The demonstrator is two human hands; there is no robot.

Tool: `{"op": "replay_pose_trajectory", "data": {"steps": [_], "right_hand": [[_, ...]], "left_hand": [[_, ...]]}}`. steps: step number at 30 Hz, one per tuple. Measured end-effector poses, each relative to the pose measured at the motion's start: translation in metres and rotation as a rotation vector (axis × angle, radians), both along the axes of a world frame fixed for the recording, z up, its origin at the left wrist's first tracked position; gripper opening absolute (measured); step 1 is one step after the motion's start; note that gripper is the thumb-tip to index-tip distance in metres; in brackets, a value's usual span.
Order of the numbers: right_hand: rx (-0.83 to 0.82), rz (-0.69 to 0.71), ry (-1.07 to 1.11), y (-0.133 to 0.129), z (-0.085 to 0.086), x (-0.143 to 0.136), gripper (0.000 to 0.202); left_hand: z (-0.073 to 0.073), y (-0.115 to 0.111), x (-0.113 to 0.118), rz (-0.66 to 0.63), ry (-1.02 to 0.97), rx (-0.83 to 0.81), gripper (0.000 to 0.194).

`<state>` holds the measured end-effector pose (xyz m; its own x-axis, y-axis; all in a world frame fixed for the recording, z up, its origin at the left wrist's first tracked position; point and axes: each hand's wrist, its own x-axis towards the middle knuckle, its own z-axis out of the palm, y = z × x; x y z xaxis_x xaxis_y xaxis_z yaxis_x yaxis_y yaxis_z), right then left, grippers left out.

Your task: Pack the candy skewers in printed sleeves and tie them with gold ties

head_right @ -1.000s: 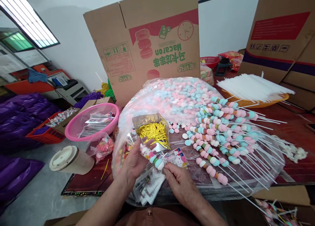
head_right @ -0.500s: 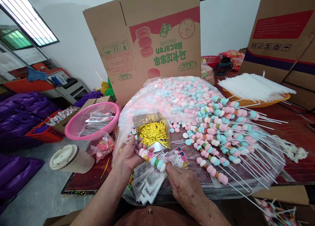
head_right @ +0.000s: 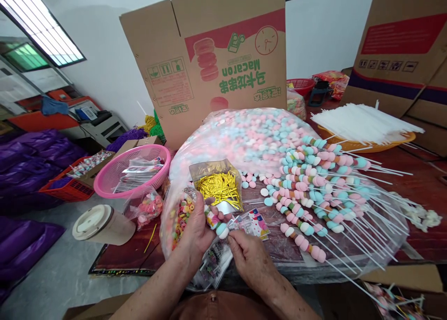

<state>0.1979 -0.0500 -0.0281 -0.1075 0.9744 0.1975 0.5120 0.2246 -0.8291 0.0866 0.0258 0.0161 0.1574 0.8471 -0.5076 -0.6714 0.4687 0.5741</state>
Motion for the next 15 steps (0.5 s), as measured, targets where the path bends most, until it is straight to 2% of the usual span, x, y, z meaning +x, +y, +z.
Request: {"op": "replay_pose_trajectory", "data": {"steps": [4,8,12,15], "right_hand": [[0.035,-0.006,-0.067,0.0,-0.006,0.004,0.029],[0.02,0.039,-0.192,-0.006,-0.014,0.004,0.034],[0.004,-0.037,-0.167,-0.005,-0.019,-0.007,0.036],[-0.041,-0.035,-0.04,-0.001,-0.016,-0.006,0.037]], "left_hand": [[0.001,0.004,-0.004,0.014,0.022,-0.06,0.044],[0.001,0.01,-0.009,0.051,0.049,-0.02,0.04],[-0.009,-0.007,0.003,-0.004,0.078,0.058,0.039],[-0.019,-0.02,0.002,-0.164,0.054,0.013,0.042]]}}
